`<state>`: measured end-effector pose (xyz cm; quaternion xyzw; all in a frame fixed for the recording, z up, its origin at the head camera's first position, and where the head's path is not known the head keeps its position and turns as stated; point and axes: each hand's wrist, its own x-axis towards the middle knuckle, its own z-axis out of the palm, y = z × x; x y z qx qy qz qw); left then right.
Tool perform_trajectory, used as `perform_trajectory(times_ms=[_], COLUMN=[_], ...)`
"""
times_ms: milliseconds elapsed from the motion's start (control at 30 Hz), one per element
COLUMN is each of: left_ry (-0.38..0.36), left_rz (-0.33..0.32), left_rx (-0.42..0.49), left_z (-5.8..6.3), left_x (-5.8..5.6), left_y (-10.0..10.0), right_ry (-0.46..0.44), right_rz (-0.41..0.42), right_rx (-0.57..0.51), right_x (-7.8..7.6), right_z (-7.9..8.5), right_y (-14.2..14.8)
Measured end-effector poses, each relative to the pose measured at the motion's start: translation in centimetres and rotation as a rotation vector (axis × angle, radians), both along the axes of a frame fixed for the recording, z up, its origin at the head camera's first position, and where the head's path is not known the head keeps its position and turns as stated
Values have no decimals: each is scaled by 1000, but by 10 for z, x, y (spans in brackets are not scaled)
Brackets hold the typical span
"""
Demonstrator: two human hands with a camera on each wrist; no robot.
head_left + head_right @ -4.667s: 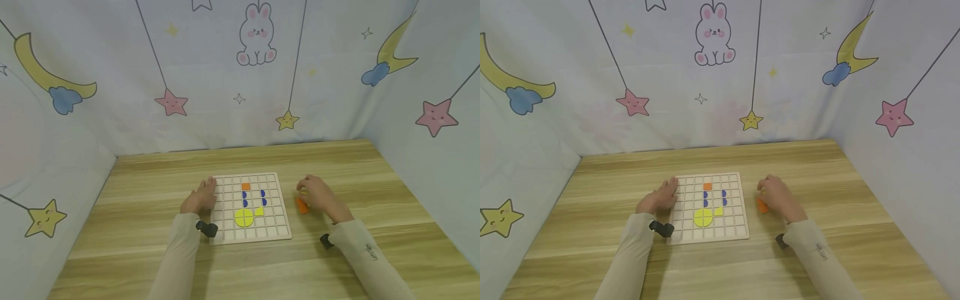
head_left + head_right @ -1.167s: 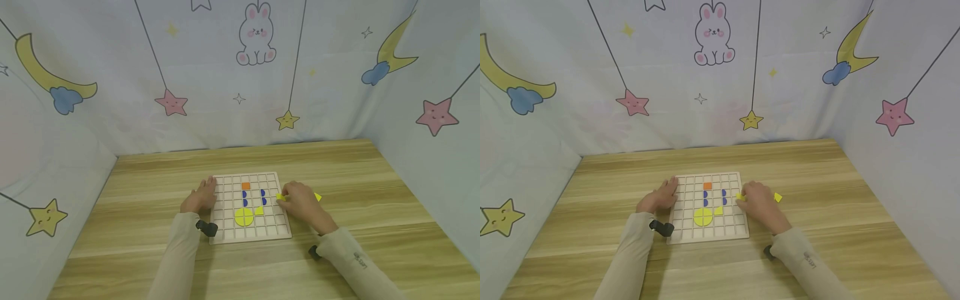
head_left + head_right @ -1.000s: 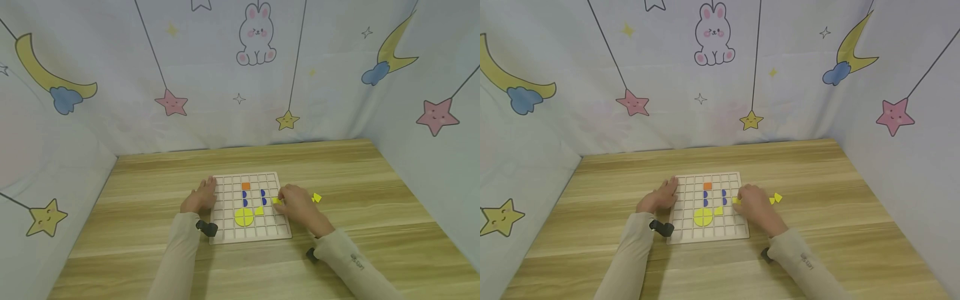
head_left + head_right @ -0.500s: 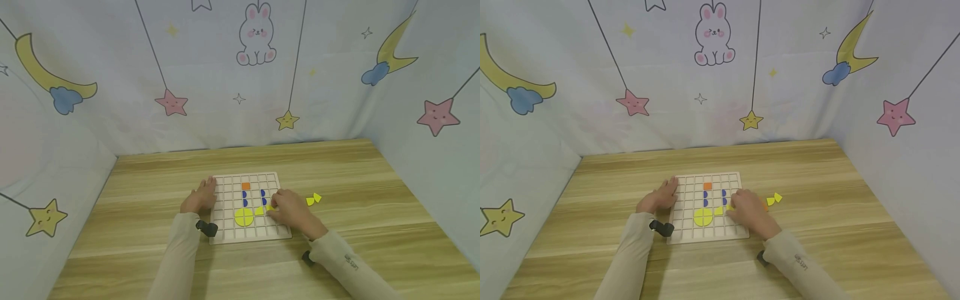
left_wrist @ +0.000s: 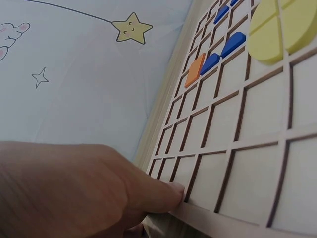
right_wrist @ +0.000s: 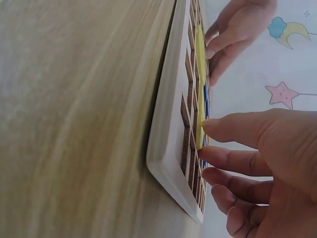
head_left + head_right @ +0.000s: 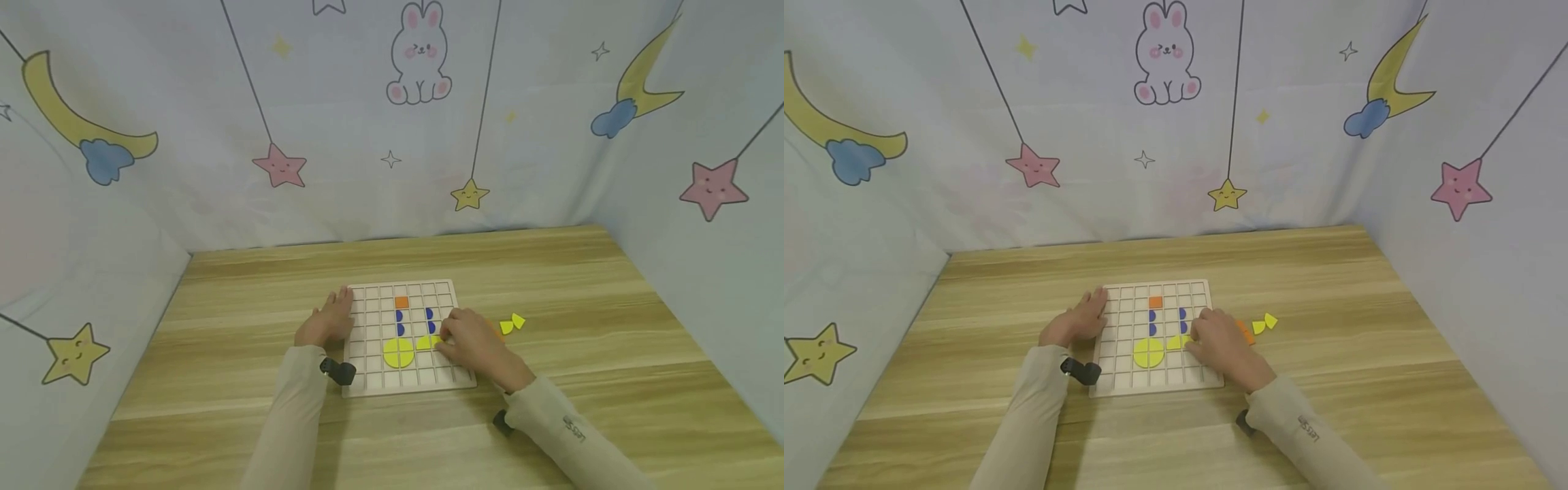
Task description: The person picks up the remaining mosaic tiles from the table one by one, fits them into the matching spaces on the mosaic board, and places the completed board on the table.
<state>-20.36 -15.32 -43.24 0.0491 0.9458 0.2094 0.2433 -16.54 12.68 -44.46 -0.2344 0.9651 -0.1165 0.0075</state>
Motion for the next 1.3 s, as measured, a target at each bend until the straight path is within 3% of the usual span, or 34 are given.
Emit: perform_trajectory(times_ms=[333,567,800,1033,1300], left_ry=[0,-1,1,-4,1], left_rz=[-2,-5,-4,-2,-1], left_rx=[-2,9,2,7,5], left_z=[-1,0,1,2,3], left_x=[0,0,1,1,1], left_y=[-1,0,0,0,0], right_ry=[-5,25,95,44,0], right_rz=[-37,-60,-61,-90,-100], right_rx=[-63,-94,-70,11,49], right_x=[1,-3,-10,-8,-9], right_z=[5,13,13,14,14], right_y=[2,22,55,81,91])
